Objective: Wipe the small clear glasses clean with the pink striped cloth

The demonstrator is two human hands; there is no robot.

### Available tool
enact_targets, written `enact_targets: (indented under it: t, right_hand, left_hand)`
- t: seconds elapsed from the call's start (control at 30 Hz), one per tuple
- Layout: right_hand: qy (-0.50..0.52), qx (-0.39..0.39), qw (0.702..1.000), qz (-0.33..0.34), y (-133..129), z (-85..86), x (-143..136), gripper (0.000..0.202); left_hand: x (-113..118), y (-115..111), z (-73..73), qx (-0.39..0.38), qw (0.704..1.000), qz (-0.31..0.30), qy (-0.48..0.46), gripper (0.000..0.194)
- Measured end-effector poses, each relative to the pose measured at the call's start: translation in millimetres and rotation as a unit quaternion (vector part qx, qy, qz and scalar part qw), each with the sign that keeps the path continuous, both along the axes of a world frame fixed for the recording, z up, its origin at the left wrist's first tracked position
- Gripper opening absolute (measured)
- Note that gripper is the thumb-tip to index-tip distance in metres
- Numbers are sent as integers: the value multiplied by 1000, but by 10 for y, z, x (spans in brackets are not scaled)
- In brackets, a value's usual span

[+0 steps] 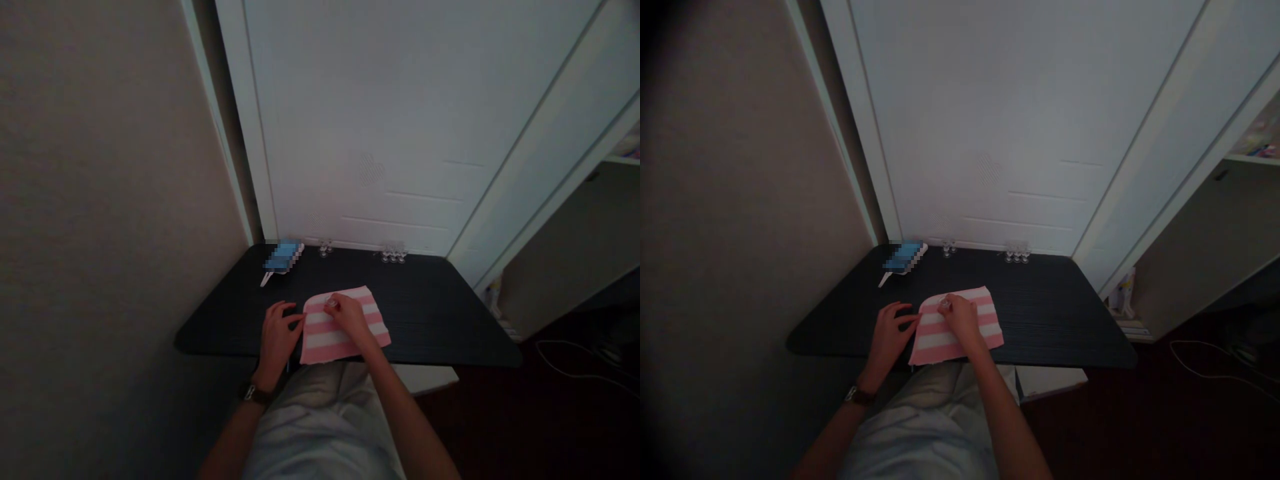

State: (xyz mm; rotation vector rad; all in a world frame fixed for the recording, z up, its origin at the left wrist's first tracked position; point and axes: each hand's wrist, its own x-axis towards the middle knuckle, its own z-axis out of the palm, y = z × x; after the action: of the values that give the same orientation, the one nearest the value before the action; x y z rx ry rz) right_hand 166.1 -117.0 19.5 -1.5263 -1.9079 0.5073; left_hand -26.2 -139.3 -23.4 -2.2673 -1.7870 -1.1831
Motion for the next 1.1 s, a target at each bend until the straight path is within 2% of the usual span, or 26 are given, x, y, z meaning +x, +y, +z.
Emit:
enact_targets:
  t: [0.17,0.23,0.3,0.43,0.63,0.77,0.87,1.1]
  right_hand:
    - [-2,7,998,-69,49,-46,737,12]
    - [7,12,996,-94,72,-68,914,10]
    - [14,19,994,-105,78,-76,965,8]
    - [51,30,993,-98,14,-35,748,10]
    - [71,4,997,4,-123,60,59,9]
    - [49,-3,998,37,-176,56,-291,8]
    - [30,-2,999,39,-195,16,-386,8]
    - [14,-3,999,43,-204,-58,-363,10]
  left_hand:
    - [-3,8,-25,-2,1000,5,-5,19]
    - [-3,13,-30,2,1000,5,-7,18]
    - [-4,16,-26,6,1000,-1,-8,18]
    - [-18,-5,5,16,1000,-22,-11,18]
    - [-19,-106,26,13,999,-45,-23,16]
    - [-25,-129,-6,-3,998,-62,-26,14]
    - [-38,-121,-28,-11,998,-63,-28,14]
    - [-46,-123,-37,-25,997,-61,-26,14]
